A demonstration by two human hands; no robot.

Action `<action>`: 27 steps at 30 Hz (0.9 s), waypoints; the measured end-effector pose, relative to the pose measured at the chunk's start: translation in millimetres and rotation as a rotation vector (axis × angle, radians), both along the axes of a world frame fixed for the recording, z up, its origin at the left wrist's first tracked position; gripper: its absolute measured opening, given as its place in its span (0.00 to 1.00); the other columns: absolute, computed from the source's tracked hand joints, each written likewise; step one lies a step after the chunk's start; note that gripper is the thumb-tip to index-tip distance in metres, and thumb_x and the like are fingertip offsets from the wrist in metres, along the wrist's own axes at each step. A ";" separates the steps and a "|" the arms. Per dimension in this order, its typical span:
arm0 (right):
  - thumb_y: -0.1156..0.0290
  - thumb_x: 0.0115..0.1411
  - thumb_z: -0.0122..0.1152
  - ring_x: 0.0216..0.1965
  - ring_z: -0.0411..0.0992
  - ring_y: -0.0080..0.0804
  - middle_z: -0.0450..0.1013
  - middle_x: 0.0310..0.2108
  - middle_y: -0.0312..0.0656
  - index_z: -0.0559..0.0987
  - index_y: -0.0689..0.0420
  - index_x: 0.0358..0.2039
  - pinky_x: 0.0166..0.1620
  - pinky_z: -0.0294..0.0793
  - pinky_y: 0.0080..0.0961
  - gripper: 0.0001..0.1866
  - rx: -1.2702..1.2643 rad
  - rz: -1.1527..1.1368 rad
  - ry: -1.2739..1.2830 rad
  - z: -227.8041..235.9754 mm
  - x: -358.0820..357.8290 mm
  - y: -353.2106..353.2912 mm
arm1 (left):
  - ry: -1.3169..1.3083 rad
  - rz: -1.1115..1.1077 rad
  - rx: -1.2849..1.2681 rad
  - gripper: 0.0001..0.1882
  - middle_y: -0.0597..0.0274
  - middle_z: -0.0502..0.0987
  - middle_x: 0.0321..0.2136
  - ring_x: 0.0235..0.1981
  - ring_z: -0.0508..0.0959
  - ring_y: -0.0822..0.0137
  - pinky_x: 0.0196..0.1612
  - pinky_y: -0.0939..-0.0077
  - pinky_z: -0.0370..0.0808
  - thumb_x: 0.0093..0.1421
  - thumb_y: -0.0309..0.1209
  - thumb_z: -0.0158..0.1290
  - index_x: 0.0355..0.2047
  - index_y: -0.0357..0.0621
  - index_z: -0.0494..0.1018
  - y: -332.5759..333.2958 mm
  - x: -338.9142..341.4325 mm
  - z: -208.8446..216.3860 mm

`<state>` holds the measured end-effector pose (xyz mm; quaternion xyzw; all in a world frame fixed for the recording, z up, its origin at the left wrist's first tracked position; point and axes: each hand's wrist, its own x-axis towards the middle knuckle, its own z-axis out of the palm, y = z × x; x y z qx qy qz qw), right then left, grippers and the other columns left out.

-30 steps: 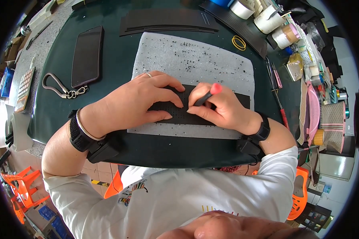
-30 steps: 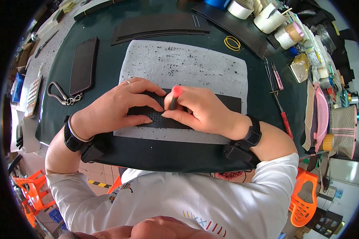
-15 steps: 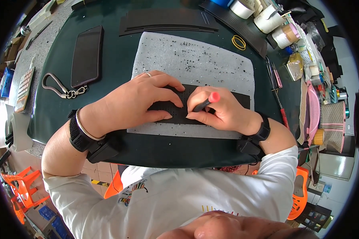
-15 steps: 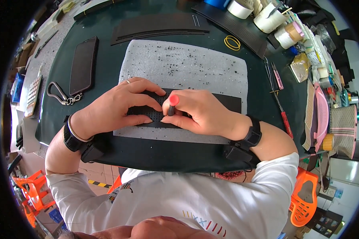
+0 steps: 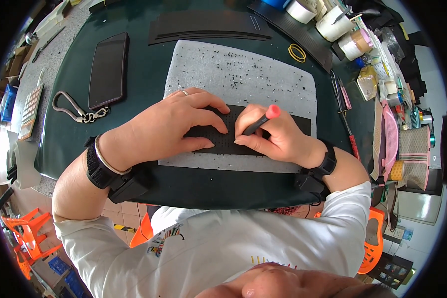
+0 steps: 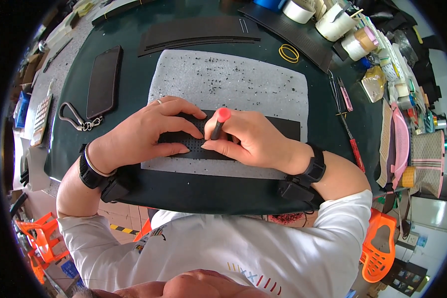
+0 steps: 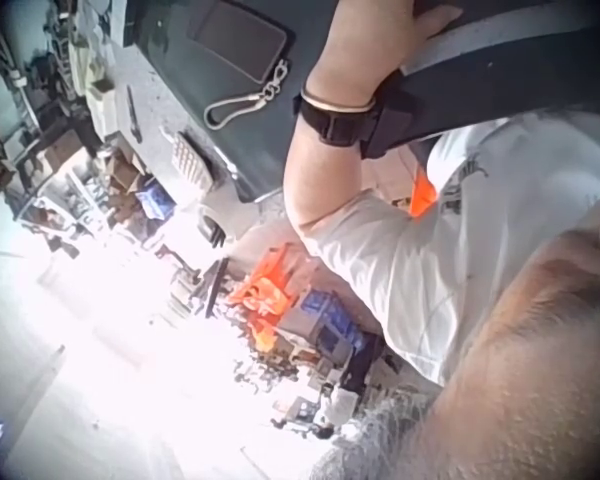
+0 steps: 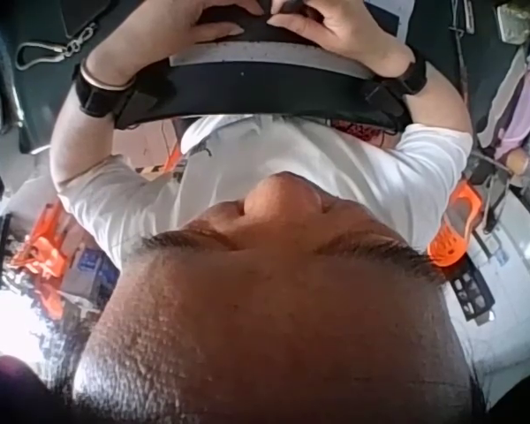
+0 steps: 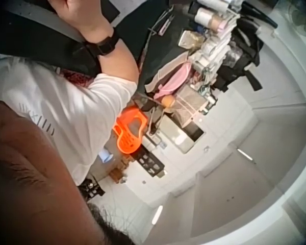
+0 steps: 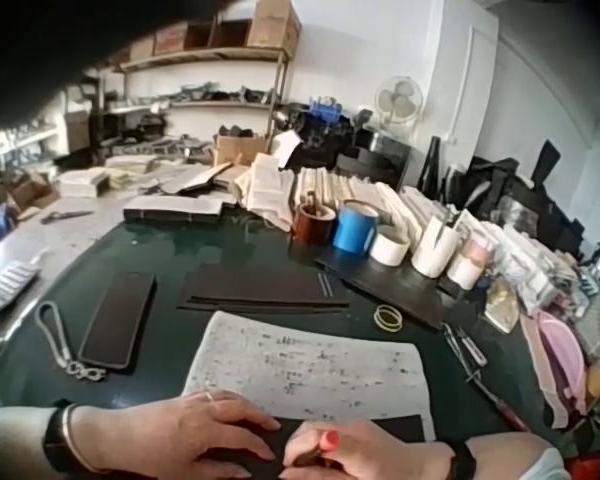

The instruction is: The person uses a small tool to press into a series of holes on a black rectangular piece of material, then uses the tool to pry out small pieces of debris from the holes.

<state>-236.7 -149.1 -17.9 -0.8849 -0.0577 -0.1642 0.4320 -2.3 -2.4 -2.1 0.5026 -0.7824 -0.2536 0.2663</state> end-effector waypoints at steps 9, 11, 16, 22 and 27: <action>0.77 0.62 0.70 0.35 0.79 0.37 0.79 0.36 0.36 0.68 0.38 0.59 0.36 0.79 0.31 0.30 -0.035 0.006 0.110 -0.9 -3.5 -2.4 | -0.006 0.002 -0.010 0.15 0.64 0.75 0.57 0.60 0.73 0.54 0.64 0.60 0.71 0.55 0.27 0.67 0.44 0.50 0.82 -0.3 0.6 -1.2; 0.77 0.62 0.70 0.34 0.79 0.36 0.79 0.36 0.36 0.70 0.42 0.56 0.35 0.78 0.30 0.27 -0.024 0.018 0.026 -8.0 -0.6 0.9 | -0.004 0.004 -0.005 0.15 0.64 0.75 0.57 0.60 0.73 0.54 0.64 0.60 0.71 0.55 0.27 0.67 0.44 0.50 0.82 -0.2 0.1 -0.5; 0.78 0.63 0.70 0.33 0.77 0.34 0.78 0.36 0.36 0.71 0.45 0.57 0.33 0.76 0.28 0.25 0.005 0.044 -0.154 -16.9 3.7 4.4 | -0.006 0.005 0.009 0.15 0.64 0.75 0.57 0.60 0.72 0.54 0.64 0.60 0.71 0.56 0.27 0.67 0.44 0.51 0.82 0.3 -0.2 1.0; 0.78 0.63 0.69 0.33 0.77 0.35 0.79 0.37 0.36 0.71 0.45 0.61 0.32 0.76 0.28 0.29 -0.013 0.026 0.074 -0.7 -3.3 -2.9 | -0.014 0.009 -0.007 0.15 0.64 0.75 0.57 0.60 0.73 0.55 0.64 0.60 0.71 0.56 0.27 0.67 0.44 0.51 0.82 1.1 0.3 -0.7; 0.78 0.63 0.69 0.33 0.76 0.33 0.78 0.36 0.36 0.74 0.51 0.50 0.32 0.75 0.26 0.18 -0.019 0.022 0.001 -6.9 1.6 1.0 | -0.014 0.003 -0.002 0.15 0.64 0.75 0.57 0.60 0.73 0.55 0.64 0.60 0.71 0.56 0.27 0.67 0.45 0.51 0.82 0.1 0.1 0.2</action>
